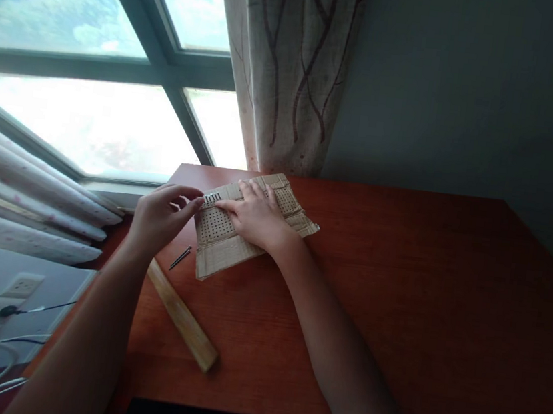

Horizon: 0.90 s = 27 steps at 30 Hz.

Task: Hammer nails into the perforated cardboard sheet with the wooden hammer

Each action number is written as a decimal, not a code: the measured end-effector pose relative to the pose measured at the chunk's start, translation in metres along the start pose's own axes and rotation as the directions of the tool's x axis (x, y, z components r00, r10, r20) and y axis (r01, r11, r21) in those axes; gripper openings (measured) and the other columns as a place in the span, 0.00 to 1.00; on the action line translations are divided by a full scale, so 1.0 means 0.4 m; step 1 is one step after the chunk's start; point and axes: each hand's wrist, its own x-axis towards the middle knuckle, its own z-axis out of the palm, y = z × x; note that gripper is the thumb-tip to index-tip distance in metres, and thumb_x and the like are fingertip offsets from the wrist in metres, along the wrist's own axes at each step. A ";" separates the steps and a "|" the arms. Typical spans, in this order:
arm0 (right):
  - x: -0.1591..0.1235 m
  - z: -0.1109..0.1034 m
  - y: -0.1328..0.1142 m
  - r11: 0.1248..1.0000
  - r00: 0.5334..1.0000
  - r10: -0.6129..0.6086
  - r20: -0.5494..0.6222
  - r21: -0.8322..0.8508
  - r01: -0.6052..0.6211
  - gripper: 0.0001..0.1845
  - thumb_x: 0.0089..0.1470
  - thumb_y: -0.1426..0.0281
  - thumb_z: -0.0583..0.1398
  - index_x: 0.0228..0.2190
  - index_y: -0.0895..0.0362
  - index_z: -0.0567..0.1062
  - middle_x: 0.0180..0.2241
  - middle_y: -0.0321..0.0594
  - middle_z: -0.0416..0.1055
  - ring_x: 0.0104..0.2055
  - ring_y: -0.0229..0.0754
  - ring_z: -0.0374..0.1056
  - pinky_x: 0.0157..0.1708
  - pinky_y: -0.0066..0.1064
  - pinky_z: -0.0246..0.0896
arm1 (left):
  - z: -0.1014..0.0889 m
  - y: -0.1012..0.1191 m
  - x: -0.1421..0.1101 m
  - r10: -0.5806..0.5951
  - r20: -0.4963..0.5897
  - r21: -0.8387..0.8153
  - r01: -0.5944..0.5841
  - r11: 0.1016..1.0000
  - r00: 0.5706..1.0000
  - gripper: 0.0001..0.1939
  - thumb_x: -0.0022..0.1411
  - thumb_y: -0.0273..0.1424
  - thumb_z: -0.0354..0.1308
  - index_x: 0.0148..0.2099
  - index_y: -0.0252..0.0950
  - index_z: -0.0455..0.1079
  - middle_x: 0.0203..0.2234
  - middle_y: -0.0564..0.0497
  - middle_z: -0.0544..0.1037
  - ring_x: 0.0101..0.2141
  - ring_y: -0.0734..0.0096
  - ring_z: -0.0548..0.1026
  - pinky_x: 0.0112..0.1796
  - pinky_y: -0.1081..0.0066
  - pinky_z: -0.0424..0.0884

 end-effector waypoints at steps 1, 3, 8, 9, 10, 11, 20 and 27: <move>0.000 -0.001 -0.001 1.000 1.000 0.000 -0.002 -0.005 0.000 0.23 0.69 0.63 0.49 0.60 0.39 0.71 0.70 0.43 0.53 0.73 0.54 0.44 0.68 0.54 0.34 | 0.006 -0.004 0.004 0.000 0.012 0.002 0.000 1.000 1.000 0.10 0.61 0.36 0.60 0.39 0.37 0.79 0.33 0.50 0.81 0.27 0.72 0.74 0.29 0.71 0.69; 0.000 -0.001 -0.003 1.000 1.000 0.002 -0.008 -0.018 -0.002 0.23 0.69 0.63 0.49 0.60 0.40 0.71 0.70 0.45 0.53 0.73 0.54 0.44 0.68 0.54 0.34 | 0.016 -0.010 0.010 -0.016 0.021 0.004 0.016 1.000 1.000 0.10 0.60 0.36 0.59 0.38 0.37 0.79 0.32 0.50 0.81 0.27 0.71 0.75 0.30 0.71 0.69; -0.002 0.000 -0.010 0.999 1.000 0.008 -0.010 -0.038 -0.008 0.23 0.69 0.66 0.49 0.61 0.41 0.71 0.70 0.47 0.54 0.73 0.56 0.44 0.68 0.56 0.36 | 0.025 -0.009 0.013 -0.051 -0.035 -0.016 0.051 0.999 0.998 0.11 0.60 0.36 0.59 0.39 0.38 0.80 0.33 0.49 0.83 0.29 0.69 0.76 0.32 0.71 0.71; -0.002 0.000 -0.011 0.999 1.000 0.006 -0.011 -0.041 -0.007 0.24 0.68 0.66 0.49 0.61 0.41 0.70 0.70 0.47 0.54 0.73 0.56 0.44 0.68 0.57 0.36 | 0.026 -0.007 0.012 -0.053 -0.049 -0.018 0.052 0.998 0.997 0.11 0.60 0.36 0.59 0.39 0.38 0.80 0.33 0.50 0.83 0.30 0.69 0.77 0.32 0.71 0.71; -0.003 0.000 -0.011 0.999 1.000 0.004 -0.012 -0.043 -0.005 0.24 0.68 0.67 0.50 0.61 0.42 0.70 0.70 0.48 0.54 0.73 0.56 0.44 0.68 0.57 0.36 | 0.026 -0.005 0.011 -0.055 -0.061 -0.021 0.054 0.998 0.997 0.11 0.60 0.36 0.59 0.39 0.38 0.81 0.34 0.50 0.83 0.30 0.69 0.77 0.32 0.71 0.71; -0.003 0.000 -0.012 0.999 1.000 0.002 -0.014 -0.045 -0.003 0.25 0.68 0.68 0.50 0.62 0.42 0.70 0.70 0.48 0.54 0.73 0.57 0.44 0.68 0.57 0.36 | 0.027 -0.004 0.011 -0.059 -0.068 -0.025 0.057 0.998 0.996 0.11 0.60 0.36 0.59 0.39 0.38 0.81 0.34 0.50 0.83 0.30 0.69 0.77 0.32 0.71 0.71; -0.007 -0.007 -0.015 1.000 1.000 -0.007 0.002 -0.027 0.007 0.25 0.68 0.69 0.49 0.61 0.42 0.70 0.70 0.45 0.53 0.73 0.57 0.41 0.67 0.61 0.36 | 0.031 -0.009 0.008 -0.143 -0.031 -0.067 0.141 0.988 0.989 0.14 0.59 0.40 0.60 0.40 0.38 0.81 0.33 0.49 0.84 0.29 0.68 0.78 0.32 0.70 0.72; -0.012 -0.002 -0.037 0.993 0.999 -0.042 -0.033 -0.109 0.038 0.30 0.65 0.77 0.47 0.62 0.44 0.70 0.66 0.49 0.60 0.70 0.56 0.50 0.67 0.58 0.42 | 0.033 0.000 0.004 -0.154 -0.039 -0.092 0.150 0.984 0.987 0.13 0.58 0.39 0.61 0.39 0.37 0.81 0.31 0.49 0.84 0.27 0.69 0.77 0.31 0.70 0.71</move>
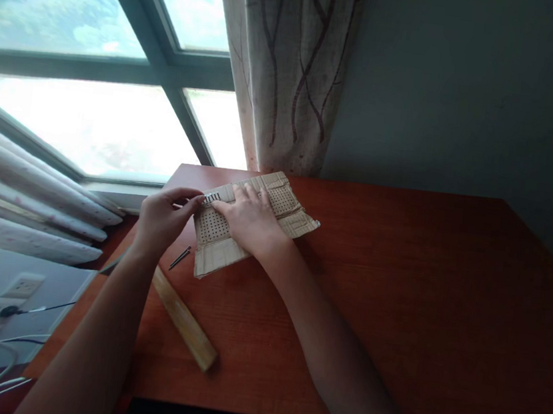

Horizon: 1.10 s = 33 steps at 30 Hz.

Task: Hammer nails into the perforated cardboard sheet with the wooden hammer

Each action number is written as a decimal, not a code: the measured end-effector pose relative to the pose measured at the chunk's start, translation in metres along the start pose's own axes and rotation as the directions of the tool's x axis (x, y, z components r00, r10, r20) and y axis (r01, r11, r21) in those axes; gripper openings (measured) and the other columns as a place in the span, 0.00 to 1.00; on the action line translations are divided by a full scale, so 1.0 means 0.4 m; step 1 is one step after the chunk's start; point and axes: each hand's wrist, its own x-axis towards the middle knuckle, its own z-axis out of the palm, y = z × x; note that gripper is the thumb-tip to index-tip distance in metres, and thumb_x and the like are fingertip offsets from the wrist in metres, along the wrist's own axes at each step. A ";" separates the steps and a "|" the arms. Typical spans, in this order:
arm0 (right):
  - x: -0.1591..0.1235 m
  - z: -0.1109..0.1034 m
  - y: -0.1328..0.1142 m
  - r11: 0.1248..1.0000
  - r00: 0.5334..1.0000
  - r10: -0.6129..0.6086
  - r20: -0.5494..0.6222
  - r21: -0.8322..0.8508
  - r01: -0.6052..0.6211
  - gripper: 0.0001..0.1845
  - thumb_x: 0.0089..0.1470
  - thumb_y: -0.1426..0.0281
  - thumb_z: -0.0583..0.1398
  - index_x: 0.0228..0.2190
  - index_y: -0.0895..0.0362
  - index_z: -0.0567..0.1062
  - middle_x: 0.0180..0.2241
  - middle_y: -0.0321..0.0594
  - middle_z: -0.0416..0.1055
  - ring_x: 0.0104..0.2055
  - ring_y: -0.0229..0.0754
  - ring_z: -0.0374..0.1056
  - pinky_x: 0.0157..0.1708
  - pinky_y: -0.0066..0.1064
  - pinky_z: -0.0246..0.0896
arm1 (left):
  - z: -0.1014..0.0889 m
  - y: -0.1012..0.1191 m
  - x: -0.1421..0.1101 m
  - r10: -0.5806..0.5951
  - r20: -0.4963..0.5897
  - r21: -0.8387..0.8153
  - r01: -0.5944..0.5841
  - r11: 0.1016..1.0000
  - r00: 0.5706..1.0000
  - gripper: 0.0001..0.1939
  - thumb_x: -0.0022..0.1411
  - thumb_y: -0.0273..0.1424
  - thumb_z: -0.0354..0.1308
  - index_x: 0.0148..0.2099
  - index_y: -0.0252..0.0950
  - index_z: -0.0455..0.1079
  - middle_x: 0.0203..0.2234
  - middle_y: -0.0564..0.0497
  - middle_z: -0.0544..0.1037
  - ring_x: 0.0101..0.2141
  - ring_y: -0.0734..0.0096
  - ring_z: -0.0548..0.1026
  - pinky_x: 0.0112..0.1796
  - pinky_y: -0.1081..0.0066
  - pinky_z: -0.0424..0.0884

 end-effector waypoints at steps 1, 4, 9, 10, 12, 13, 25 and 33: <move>0.001 0.002 -0.002 1.000 1.000 0.000 0.007 -0.004 0.000 0.31 0.66 0.78 0.46 0.62 0.43 0.69 0.67 0.49 0.59 0.71 0.57 0.50 0.66 0.58 0.43 | 0.000 0.001 0.000 0.000 -0.003 -0.003 0.000 1.000 1.000 0.13 0.58 0.39 0.61 0.39 0.37 0.81 0.31 0.49 0.84 0.27 0.69 0.77 0.31 0.70 0.71; 0.005 0.010 -0.003 1.000 0.999 0.003 0.032 -0.011 -0.003 0.32 0.66 0.77 0.44 0.64 0.41 0.66 0.68 0.49 0.56 0.71 0.59 0.48 0.66 0.60 0.43 | -0.001 0.001 0.000 0.004 -0.008 -0.003 -0.004 1.000 1.000 0.13 0.58 0.39 0.61 0.39 0.37 0.81 0.31 0.49 0.84 0.27 0.69 0.76 0.30 0.70 0.71; 0.009 0.012 -0.004 1.000 0.998 0.012 0.054 0.001 -0.012 0.31 0.68 0.76 0.44 0.64 0.39 0.65 0.70 0.47 0.54 0.72 0.59 0.46 0.66 0.60 0.42 | -0.003 -0.002 0.000 0.022 -0.002 0.011 -0.022 1.000 1.000 0.13 0.59 0.39 0.60 0.39 0.37 0.81 0.33 0.49 0.84 0.29 0.68 0.77 0.32 0.70 0.72; 0.009 0.011 -0.004 1.000 0.998 0.016 0.056 0.005 -0.016 0.31 0.67 0.76 0.45 0.64 0.39 0.66 0.70 0.47 0.53 0.72 0.59 0.46 0.66 0.60 0.41 | -0.002 -0.002 0.000 0.023 -0.002 0.010 -0.023 1.000 1.000 0.13 0.59 0.39 0.60 0.39 0.37 0.81 0.33 0.48 0.84 0.29 0.68 0.77 0.32 0.70 0.72; 0.010 0.009 -0.005 1.000 0.998 0.021 0.060 0.010 -0.021 0.31 0.67 0.76 0.46 0.64 0.40 0.67 0.70 0.47 0.53 0.72 0.59 0.46 0.67 0.60 0.41 | -0.002 0.000 0.001 0.023 -0.027 0.007 -0.023 1.000 0.999 0.12 0.59 0.39 0.61 0.39 0.37 0.81 0.33 0.49 0.83 0.29 0.69 0.77 0.33 0.70 0.72; 0.009 0.008 -0.006 1.000 0.998 0.022 0.062 0.012 -0.023 0.31 0.67 0.76 0.46 0.63 0.40 0.67 0.70 0.47 0.53 0.72 0.59 0.45 0.67 0.60 0.40 | -0.001 0.001 0.003 0.025 -0.046 0.003 -0.024 1.000 0.999 0.12 0.59 0.39 0.61 0.39 0.37 0.81 0.33 0.49 0.83 0.29 0.69 0.77 0.33 0.70 0.72; 0.011 0.014 -0.001 0.999 0.997 0.027 0.066 0.019 -0.029 0.31 0.66 0.76 0.47 0.64 0.39 0.66 0.70 0.46 0.52 0.73 0.59 0.44 0.67 0.59 0.38 | -0.002 0.022 0.004 0.042 -0.150 -0.069 -0.053 0.996 0.988 0.10 0.60 0.37 0.61 0.38 0.37 0.79 0.31 0.50 0.80 0.31 0.71 0.76 0.31 0.73 0.69; 0.014 0.017 0.000 0.999 0.997 0.034 0.075 0.013 -0.035 0.31 0.65 0.76 0.48 0.63 0.40 0.67 0.71 0.44 0.52 0.73 0.59 0.44 0.67 0.59 0.39 | -0.037 0.062 0.019 0.016 -0.232 -0.119 -0.044 0.992 0.972 0.10 0.61 0.34 0.60 0.42 0.37 0.77 0.33 0.51 0.81 0.32 0.72 0.76 0.32 0.73 0.71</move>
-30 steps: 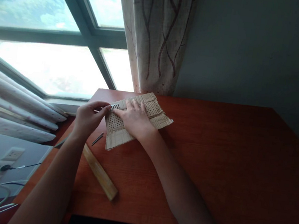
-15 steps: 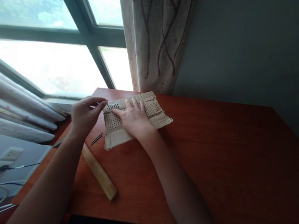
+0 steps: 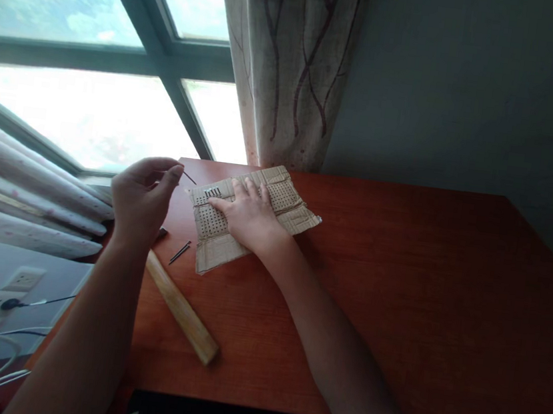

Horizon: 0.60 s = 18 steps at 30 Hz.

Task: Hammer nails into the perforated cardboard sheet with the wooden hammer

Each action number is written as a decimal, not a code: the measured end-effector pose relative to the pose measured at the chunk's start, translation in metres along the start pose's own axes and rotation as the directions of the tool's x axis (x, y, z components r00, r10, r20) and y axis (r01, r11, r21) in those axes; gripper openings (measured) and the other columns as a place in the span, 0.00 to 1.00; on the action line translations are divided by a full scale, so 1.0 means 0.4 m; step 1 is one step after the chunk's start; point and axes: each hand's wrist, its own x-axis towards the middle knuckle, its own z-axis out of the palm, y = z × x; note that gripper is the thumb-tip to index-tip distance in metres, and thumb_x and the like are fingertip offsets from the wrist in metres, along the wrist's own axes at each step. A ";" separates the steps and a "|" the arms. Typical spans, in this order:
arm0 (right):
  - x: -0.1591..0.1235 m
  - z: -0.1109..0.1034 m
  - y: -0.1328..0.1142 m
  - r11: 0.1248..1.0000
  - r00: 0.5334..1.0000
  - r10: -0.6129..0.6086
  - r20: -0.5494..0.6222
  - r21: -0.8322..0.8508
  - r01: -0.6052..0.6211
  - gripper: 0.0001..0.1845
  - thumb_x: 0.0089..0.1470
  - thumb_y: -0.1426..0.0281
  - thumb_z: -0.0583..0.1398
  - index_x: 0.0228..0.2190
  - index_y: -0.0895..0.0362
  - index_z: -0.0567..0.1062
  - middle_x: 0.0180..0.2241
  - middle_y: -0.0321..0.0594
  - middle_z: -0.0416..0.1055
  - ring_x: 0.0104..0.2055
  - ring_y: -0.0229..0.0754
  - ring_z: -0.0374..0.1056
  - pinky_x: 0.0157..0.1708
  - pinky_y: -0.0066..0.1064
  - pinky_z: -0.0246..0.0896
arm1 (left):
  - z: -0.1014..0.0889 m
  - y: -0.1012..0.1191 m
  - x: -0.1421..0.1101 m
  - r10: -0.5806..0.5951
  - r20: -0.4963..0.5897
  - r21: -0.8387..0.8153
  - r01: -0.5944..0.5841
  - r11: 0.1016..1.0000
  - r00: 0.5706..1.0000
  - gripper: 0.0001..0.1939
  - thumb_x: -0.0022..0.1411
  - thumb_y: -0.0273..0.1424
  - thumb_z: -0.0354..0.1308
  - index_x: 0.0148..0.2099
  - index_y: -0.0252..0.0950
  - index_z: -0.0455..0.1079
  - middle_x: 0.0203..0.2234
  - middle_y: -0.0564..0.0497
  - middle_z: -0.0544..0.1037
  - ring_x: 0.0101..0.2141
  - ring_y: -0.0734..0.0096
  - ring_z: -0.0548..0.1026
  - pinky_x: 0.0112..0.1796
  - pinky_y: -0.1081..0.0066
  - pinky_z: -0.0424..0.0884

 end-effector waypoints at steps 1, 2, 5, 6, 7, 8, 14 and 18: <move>0.000 0.000 0.001 1.000 1.000 0.000 0.001 -0.001 0.000 0.32 0.64 0.77 0.48 0.63 0.40 0.67 0.71 0.44 0.52 0.73 0.59 0.44 0.67 0.59 0.39 | -0.010 0.003 -0.004 0.001 0.007 -0.003 -0.001 1.000 1.000 0.09 0.61 0.33 0.60 0.43 0.37 0.77 0.33 0.51 0.81 0.32 0.72 0.77 0.33 0.73 0.71; 0.000 0.001 0.001 1.000 1.000 0.000 0.002 -0.001 0.000 0.32 0.64 0.77 0.48 0.63 0.40 0.67 0.71 0.45 0.52 0.73 0.59 0.44 0.67 0.60 0.39 | -0.021 0.001 -0.011 -0.003 0.024 0.002 0.003 1.000 1.000 0.09 0.60 0.33 0.60 0.42 0.37 0.77 0.33 0.51 0.82 0.32 0.72 0.77 0.33 0.73 0.71; -0.001 0.002 0.002 1.000 1.000 -0.005 -0.001 0.005 0.005 0.33 0.64 0.78 0.48 0.64 0.40 0.67 0.70 0.47 0.52 0.73 0.61 0.43 0.67 0.60 0.38 | -0.054 -0.026 -0.048 -0.055 0.095 0.071 0.048 0.996 0.994 0.10 0.60 0.36 0.61 0.41 0.38 0.78 0.33 0.51 0.82 0.30 0.71 0.77 0.33 0.72 0.71; -0.001 0.002 0.003 1.000 1.000 -0.007 -0.003 0.008 0.007 0.33 0.63 0.78 0.48 0.64 0.41 0.67 0.70 0.47 0.52 0.73 0.62 0.43 0.67 0.60 0.38 | -0.063 -0.042 -0.065 -0.080 0.124 0.098 0.068 0.993 0.989 0.11 0.60 0.38 0.61 0.41 0.38 0.78 0.32 0.51 0.82 0.30 0.71 0.77 0.33 0.71 0.71; -0.002 0.002 0.003 1.000 1.000 -0.008 -0.006 0.012 0.008 0.33 0.63 0.79 0.48 0.64 0.41 0.66 0.70 0.47 0.51 0.73 0.62 0.43 0.67 0.59 0.38 | -0.071 -0.060 -0.081 -0.098 0.145 0.127 0.080 0.989 0.985 0.12 0.60 0.40 0.61 0.41 0.39 0.79 0.31 0.52 0.82 0.28 0.70 0.76 0.32 0.71 0.71; -0.002 0.002 0.003 1.000 1.000 -0.007 -0.007 0.014 0.007 0.34 0.63 0.79 0.48 0.64 0.42 0.66 0.70 0.47 0.51 0.73 0.61 0.43 0.67 0.59 0.37 | -0.077 -0.078 -0.098 -0.115 0.167 0.158 0.089 0.983 0.979 0.13 0.60 0.40 0.61 0.41 0.39 0.79 0.29 0.52 0.82 0.27 0.70 0.76 0.32 0.70 0.71; -0.006 0.001 0.002 1.000 1.000 -0.001 -0.009 0.017 0.001 0.33 0.63 0.78 0.48 0.64 0.42 0.66 0.70 0.46 0.52 0.73 0.60 0.44 0.67 0.58 0.38 | -0.104 -0.144 -0.171 -0.087 0.436 0.399 -0.106 0.911 0.896 0.11 0.61 0.40 0.58 0.39 0.41 0.78 0.28 0.52 0.80 0.27 0.68 0.76 0.31 0.70 0.67; -0.005 -0.001 0.001 1.000 1.000 -0.001 -0.009 0.023 0.002 0.32 0.64 0.78 0.47 0.64 0.43 0.66 0.70 0.47 0.52 0.72 0.60 0.44 0.68 0.57 0.38 | -0.114 -0.144 -0.184 -0.099 0.462 0.467 -0.147 0.872 0.881 0.13 0.64 0.42 0.55 0.40 0.41 0.77 0.29 0.51 0.79 0.28 0.67 0.76 0.31 0.69 0.65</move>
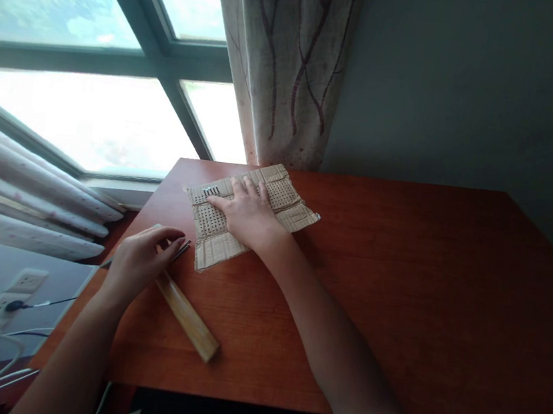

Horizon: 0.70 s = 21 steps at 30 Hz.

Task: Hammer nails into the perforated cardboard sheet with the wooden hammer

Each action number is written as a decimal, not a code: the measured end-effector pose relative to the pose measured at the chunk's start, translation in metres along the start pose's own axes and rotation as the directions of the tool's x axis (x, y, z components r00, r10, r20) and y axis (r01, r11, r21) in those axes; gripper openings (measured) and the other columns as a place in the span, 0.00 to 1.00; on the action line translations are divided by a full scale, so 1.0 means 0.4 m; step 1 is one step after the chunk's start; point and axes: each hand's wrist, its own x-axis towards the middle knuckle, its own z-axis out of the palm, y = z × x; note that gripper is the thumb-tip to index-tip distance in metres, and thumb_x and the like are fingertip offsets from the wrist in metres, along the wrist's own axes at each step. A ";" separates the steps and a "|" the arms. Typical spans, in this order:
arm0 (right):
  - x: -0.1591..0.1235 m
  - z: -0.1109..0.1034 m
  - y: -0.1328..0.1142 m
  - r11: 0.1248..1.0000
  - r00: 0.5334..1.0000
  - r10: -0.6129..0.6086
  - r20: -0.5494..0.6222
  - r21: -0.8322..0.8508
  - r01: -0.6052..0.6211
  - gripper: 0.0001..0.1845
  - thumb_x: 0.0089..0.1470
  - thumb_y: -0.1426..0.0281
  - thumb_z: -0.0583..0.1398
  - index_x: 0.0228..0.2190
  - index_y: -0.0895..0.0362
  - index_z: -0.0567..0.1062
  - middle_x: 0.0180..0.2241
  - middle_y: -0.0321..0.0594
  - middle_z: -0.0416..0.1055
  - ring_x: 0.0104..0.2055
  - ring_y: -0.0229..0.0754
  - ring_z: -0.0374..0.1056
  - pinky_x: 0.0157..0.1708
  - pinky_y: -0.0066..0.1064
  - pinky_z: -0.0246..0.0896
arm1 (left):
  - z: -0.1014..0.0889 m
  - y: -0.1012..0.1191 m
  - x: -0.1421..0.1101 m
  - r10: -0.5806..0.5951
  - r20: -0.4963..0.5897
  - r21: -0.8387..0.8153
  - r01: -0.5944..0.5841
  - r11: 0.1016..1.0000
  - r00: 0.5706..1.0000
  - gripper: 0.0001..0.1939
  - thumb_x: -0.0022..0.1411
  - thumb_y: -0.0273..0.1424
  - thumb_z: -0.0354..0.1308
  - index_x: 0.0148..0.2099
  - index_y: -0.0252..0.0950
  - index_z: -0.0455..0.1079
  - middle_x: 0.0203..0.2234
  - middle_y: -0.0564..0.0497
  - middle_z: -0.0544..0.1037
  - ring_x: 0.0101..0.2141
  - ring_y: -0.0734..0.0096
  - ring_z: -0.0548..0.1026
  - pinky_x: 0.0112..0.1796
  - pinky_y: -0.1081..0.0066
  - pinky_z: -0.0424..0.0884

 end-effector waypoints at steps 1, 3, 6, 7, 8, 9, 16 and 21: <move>0.001 0.000 0.000 1.000 1.000 0.001 0.001 0.001 -0.001 0.32 0.64 0.77 0.47 0.64 0.43 0.66 0.70 0.47 0.52 0.72 0.61 0.44 0.68 0.57 0.38 | -0.001 0.000 -0.001 -0.010 0.000 0.010 0.010 1.000 1.000 0.13 0.64 0.42 0.55 0.40 0.41 0.77 0.29 0.51 0.79 0.28 0.67 0.76 0.31 0.69 0.65; 0.002 0.002 0.001 1.000 1.000 0.002 0.002 0.003 -0.002 0.32 0.64 0.77 0.47 0.64 0.43 0.66 0.70 0.47 0.52 0.72 0.61 0.44 0.68 0.58 0.38 | -0.001 -0.001 -0.001 -0.020 0.008 0.018 0.019 1.000 1.000 0.14 0.64 0.43 0.55 0.40 0.41 0.77 0.29 0.51 0.79 0.28 0.67 0.76 0.31 0.69 0.64; 0.004 0.007 0.004 1.000 1.000 -0.003 -0.004 0.004 0.003 0.33 0.64 0.78 0.47 0.64 0.42 0.66 0.71 0.47 0.52 0.73 0.60 0.44 0.68 0.58 0.37 | -0.002 -0.004 0.000 0.005 0.024 0.016 -0.005 1.000 1.000 0.15 0.65 0.43 0.54 0.40 0.40 0.77 0.30 0.51 0.78 0.28 0.68 0.75 0.32 0.69 0.64; 0.004 0.008 0.004 1.000 1.000 -0.003 -0.006 0.003 0.003 0.33 0.64 0.78 0.47 0.64 0.42 0.66 0.71 0.47 0.52 0.73 0.60 0.44 0.68 0.58 0.37 | -0.003 -0.004 0.000 0.019 0.028 0.011 -0.019 1.000 0.999 0.15 0.65 0.42 0.54 0.40 0.40 0.77 0.30 0.51 0.78 0.28 0.68 0.75 0.32 0.70 0.64; 0.004 0.009 0.005 1.000 1.000 -0.002 -0.008 0.003 0.002 0.33 0.64 0.78 0.47 0.64 0.42 0.66 0.71 0.46 0.52 0.73 0.60 0.44 0.68 0.58 0.36 | -0.004 -0.004 0.000 0.034 0.033 0.004 -0.034 0.999 0.999 0.15 0.65 0.42 0.53 0.40 0.40 0.77 0.31 0.51 0.78 0.28 0.69 0.75 0.32 0.70 0.64; 0.003 0.009 0.005 1.000 1.000 -0.001 -0.007 0.004 0.001 0.32 0.64 0.78 0.47 0.64 0.42 0.66 0.71 0.46 0.52 0.73 0.59 0.44 0.68 0.58 0.36 | -0.005 -0.004 -0.001 0.050 0.037 -0.004 -0.049 0.999 0.998 0.15 0.65 0.42 0.53 0.40 0.40 0.77 0.31 0.51 0.78 0.27 0.69 0.75 0.32 0.70 0.65; 0.001 0.002 0.001 1.000 1.000 0.004 -0.001 0.009 -0.004 0.32 0.65 0.77 0.48 0.64 0.42 0.66 0.71 0.46 0.51 0.73 0.60 0.43 0.68 0.58 0.36 | -0.006 -0.009 -0.016 0.137 0.082 -0.072 -0.132 0.989 0.987 0.15 0.65 0.41 0.53 0.40 0.40 0.78 0.40 0.48 0.80 0.28 0.70 0.76 0.32 0.70 0.68; 0.001 0.001 0.002 1.000 1.000 0.005 0.002 0.012 -0.005 0.32 0.64 0.77 0.48 0.64 0.42 0.66 0.71 0.46 0.51 0.73 0.60 0.43 0.68 0.57 0.36 | -0.011 -0.012 -0.020 0.143 0.026 -0.067 -0.141 0.988 0.989 0.14 0.65 0.41 0.55 0.44 0.40 0.77 0.42 0.49 0.80 0.28 0.71 0.75 0.34 0.69 0.70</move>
